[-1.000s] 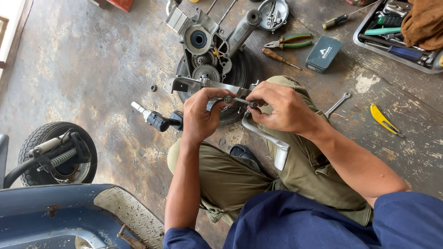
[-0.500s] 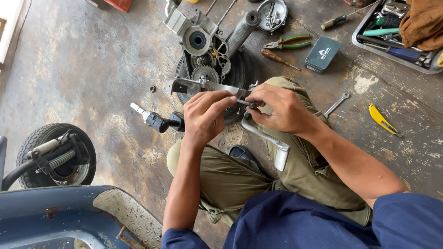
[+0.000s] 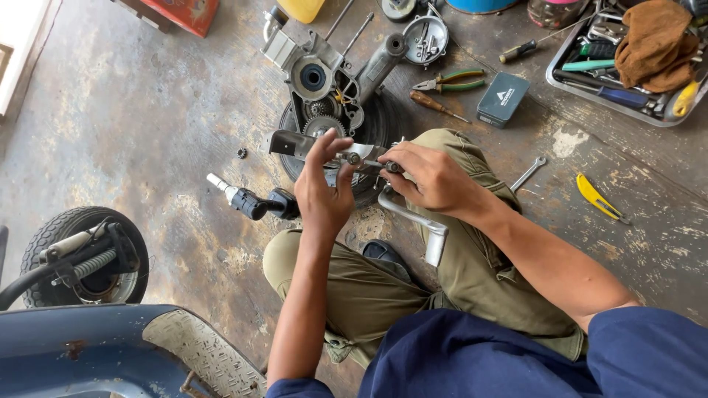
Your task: The person sits on the workshop floor working on a scooter engine crankcase. They remove bolts from the engine casing by hand, handle small fasteners and fittings, and lift and reposition the engine cover over the assembly.
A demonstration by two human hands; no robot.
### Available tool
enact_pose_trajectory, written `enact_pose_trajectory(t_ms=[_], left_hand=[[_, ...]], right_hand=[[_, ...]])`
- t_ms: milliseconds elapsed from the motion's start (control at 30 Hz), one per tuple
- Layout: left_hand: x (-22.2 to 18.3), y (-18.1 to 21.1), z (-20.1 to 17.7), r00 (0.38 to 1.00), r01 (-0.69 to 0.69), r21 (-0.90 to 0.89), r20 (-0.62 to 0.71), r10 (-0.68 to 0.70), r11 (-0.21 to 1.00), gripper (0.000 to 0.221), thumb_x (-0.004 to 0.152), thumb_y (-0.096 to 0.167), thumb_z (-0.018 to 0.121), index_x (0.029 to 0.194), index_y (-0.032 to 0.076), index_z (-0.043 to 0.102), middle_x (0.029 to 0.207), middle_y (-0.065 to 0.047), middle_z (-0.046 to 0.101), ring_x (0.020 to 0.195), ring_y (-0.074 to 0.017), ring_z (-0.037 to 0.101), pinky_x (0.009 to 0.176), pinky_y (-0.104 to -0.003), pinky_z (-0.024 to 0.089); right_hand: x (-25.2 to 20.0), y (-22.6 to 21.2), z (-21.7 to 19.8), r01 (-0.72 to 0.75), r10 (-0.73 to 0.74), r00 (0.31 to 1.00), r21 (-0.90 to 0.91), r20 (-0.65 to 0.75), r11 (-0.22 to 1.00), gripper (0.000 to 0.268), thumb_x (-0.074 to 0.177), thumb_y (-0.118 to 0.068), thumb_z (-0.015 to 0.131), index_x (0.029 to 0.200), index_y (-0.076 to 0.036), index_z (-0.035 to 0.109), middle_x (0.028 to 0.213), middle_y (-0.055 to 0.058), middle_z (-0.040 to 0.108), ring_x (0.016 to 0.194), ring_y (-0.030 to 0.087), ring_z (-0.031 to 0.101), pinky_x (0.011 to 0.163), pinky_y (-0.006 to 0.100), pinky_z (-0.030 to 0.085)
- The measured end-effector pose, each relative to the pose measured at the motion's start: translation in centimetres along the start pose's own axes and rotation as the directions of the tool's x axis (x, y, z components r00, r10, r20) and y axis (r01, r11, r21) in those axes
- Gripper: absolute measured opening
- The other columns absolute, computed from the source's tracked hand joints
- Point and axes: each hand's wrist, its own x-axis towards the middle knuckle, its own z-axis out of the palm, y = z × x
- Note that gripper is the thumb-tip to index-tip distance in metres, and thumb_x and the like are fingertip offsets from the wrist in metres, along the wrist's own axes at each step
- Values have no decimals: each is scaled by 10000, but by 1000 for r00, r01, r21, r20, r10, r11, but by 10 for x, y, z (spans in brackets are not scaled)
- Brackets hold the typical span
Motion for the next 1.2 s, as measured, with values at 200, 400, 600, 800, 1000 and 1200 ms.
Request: enact_pose_trajectory(t_ms=[200,400,600,800,1000,1200], left_hand=[[-35,-21,27,962,158,255,-258,-90,954,220,976,317,733,1126,156,719,1054,-15,715,935,-247,689,858,-372,539],[-26,19,48,959,152,249,-270,-82,956,424,1064,13,492,1483,-47,491,1317,-216,653,1189,-394,652,1019,-471,514],[-38,-3,71,973,134,320,-220,-64,938,932,799,12,681,1591,-52,192,1599,-282,370,1459,-488,393,1206,-576,324],[-53,-50,85,902,190,512,-428,57,838,599,859,167,827,1298,36,442,1215,-92,685,1082,-282,689,947,-416,552],[-55,-65,76,916,35,392,-380,127,919,468,859,66,766,1167,61,413,1015,-68,516,812,-226,474,777,-349,452],[-49,-88,85,919,-33,265,-370,133,964,538,718,209,680,1180,19,480,1077,-106,504,917,-256,542,882,-375,498]], right_hand=[[5,-8,3,20,-20,1000,-24,4,1000,152,1016,-81,651,1096,48,648,992,204,687,856,396,721,720,433,598],[-4,9,9,-16,16,1000,-15,-15,1000,168,1024,-127,641,1122,6,670,1008,158,701,897,384,725,742,416,599],[-1,12,6,-2,2,1000,0,14,1000,194,1022,-132,643,1145,15,670,1027,185,696,920,410,717,754,445,595],[10,-1,2,55,-54,995,-7,78,998,167,1005,-143,683,1068,12,687,939,167,698,822,384,725,700,436,589],[14,-8,6,8,-23,995,147,102,989,196,980,-182,733,1050,-3,693,931,149,699,813,336,728,698,397,584],[17,-9,5,58,-54,997,-72,60,996,179,1006,-177,710,1058,-7,690,943,131,681,818,330,706,692,388,571]])
